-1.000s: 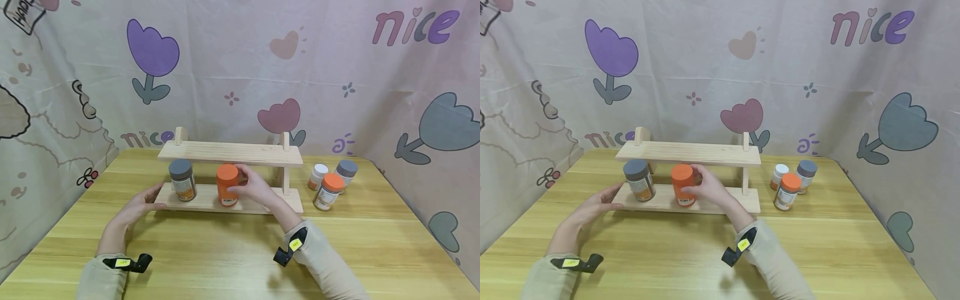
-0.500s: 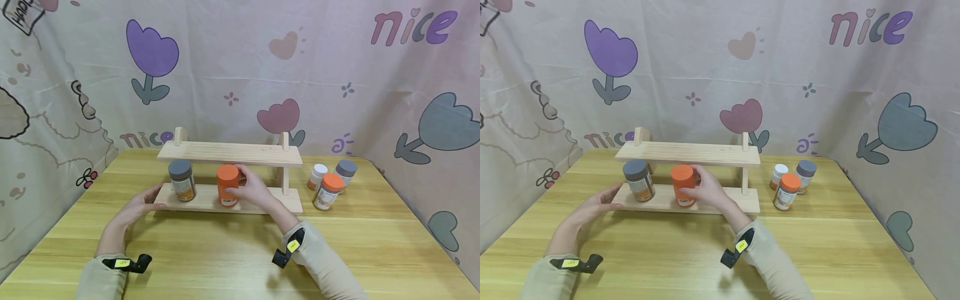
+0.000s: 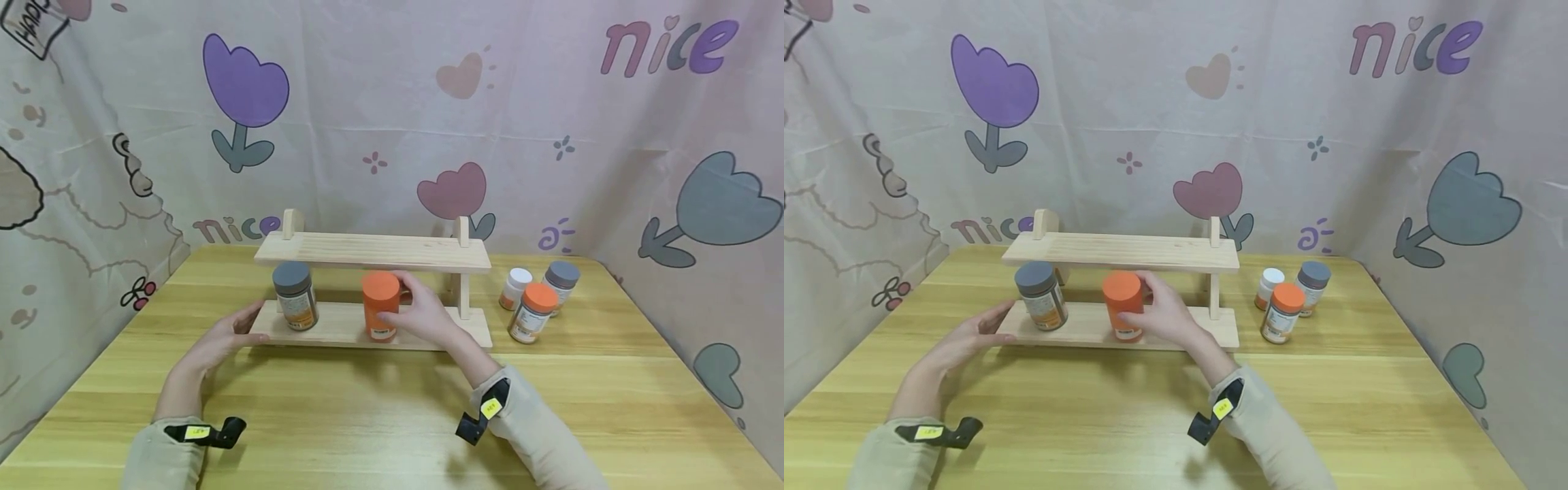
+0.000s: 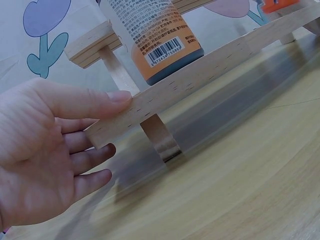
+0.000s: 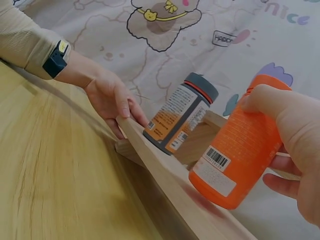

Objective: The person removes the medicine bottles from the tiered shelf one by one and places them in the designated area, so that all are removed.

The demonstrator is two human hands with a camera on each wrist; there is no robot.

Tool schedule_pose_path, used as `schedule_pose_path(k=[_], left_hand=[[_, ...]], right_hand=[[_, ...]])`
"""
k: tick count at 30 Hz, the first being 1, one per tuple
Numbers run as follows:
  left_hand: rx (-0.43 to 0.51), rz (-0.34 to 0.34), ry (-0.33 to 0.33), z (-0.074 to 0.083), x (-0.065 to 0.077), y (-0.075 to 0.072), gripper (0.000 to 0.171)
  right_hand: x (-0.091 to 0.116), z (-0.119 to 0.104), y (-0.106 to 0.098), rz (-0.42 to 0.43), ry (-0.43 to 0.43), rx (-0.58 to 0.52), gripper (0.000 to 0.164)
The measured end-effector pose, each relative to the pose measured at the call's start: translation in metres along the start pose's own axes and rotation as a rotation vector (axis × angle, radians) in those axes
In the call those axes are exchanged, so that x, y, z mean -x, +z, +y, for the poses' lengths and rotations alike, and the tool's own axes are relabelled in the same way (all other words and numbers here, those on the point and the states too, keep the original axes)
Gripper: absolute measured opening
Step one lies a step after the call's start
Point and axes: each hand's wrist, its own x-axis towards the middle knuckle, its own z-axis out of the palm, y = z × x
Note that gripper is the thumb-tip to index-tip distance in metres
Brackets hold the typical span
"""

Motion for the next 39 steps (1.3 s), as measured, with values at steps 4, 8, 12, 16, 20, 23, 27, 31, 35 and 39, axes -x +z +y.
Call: schedule_pose_path(k=[4, 8, 12, 16, 20, 23, 27, 31, 35, 39], left_hand=[[-0.007, 0.005, -0.012, 0.000, 0.000, 0.000, 0.087], [-0.006, 0.006, -0.023, -0.001, 0.001, 0.000, 0.088], [0.000, 0.001, -0.010, -0.001, 0.000, -0.001, 0.087], [0.005, -0.003, 0.002, 0.000, -0.001, -0.003, 0.087], [-0.003, 0.001, -0.004, 0.001, -0.002, -0.003, 0.087], [-0.006, 0.006, -0.011, 0.003, -0.003, -0.003, 0.087], [-0.003, 0.006, -0.014, 0.003, -0.004, -0.003, 0.087], [0.008, -0.001, -0.004, 0.002, -0.005, -0.002, 0.087], [0.015, -0.008, 0.006, 0.001, -0.004, -0.001, 0.086], [0.006, -0.005, 0.001, -0.001, -0.002, -0.001, 0.086]], right_hand=[[0.006, 0.000, -0.007, -0.005, -0.019, 0.009, 0.061], [0.011, 0.000, -0.017, -0.001, -0.038, 0.010, 0.061], [0.016, 0.002, -0.030, 0.010, -0.059, 0.032, 0.061], [0.021, 0.006, -0.044, 0.015, -0.049, 0.050, 0.061], [0.028, 0.001, -0.058, 0.018, 0.000, 0.044, 0.062], [0.033, -0.001, -0.069, 0.036, 0.016, 0.063, 0.063], [0.040, 0.009, -0.084, 0.072, 0.014, 0.095, 0.064], [0.049, 0.016, -0.098, 0.114, 0.022, 0.104, 0.062], [0.059, 0.021, -0.110, 0.145, 0.054, 0.128, 0.059], [0.068, 0.021, -0.123, 0.186, 0.059, 0.123, 0.057]])
